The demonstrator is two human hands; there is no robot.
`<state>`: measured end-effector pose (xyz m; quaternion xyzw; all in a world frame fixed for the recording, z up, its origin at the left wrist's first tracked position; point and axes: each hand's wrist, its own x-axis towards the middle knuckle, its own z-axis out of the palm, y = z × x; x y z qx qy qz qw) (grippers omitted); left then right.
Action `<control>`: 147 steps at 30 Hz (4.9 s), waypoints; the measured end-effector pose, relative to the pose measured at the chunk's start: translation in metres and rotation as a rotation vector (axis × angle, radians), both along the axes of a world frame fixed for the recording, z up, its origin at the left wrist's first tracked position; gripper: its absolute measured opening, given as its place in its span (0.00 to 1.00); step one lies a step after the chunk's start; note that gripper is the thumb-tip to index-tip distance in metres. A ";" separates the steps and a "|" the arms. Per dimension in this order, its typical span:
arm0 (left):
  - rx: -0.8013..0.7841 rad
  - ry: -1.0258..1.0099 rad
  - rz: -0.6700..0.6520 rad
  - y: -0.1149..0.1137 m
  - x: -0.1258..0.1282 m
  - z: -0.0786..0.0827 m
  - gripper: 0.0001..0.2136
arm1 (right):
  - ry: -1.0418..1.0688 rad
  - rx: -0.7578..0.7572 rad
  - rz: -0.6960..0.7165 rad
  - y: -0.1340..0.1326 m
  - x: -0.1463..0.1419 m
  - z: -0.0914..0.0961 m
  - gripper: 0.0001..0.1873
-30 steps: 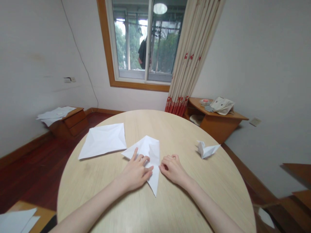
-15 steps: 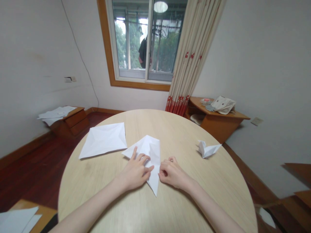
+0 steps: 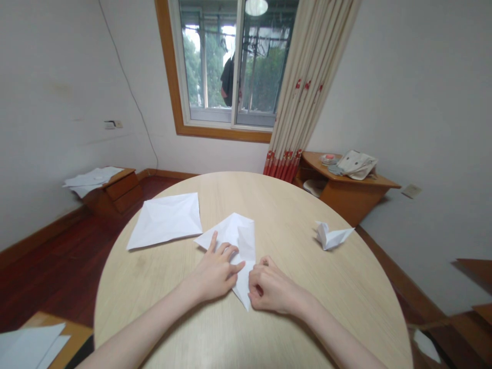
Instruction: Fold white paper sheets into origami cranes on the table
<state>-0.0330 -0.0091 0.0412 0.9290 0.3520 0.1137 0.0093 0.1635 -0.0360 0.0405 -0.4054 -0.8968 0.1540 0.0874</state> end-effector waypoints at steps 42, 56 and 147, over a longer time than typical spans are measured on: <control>0.034 -0.108 -0.053 0.006 0.002 -0.010 0.13 | 0.174 0.523 -0.172 0.021 0.024 -0.009 0.08; -0.092 -0.193 -0.027 0.004 0.004 -0.004 0.20 | -0.008 0.825 -0.116 0.026 0.027 -0.014 0.19; 0.046 -0.753 0.207 0.013 0.002 -0.010 0.39 | 0.524 -0.152 -0.250 0.015 0.002 -0.015 0.05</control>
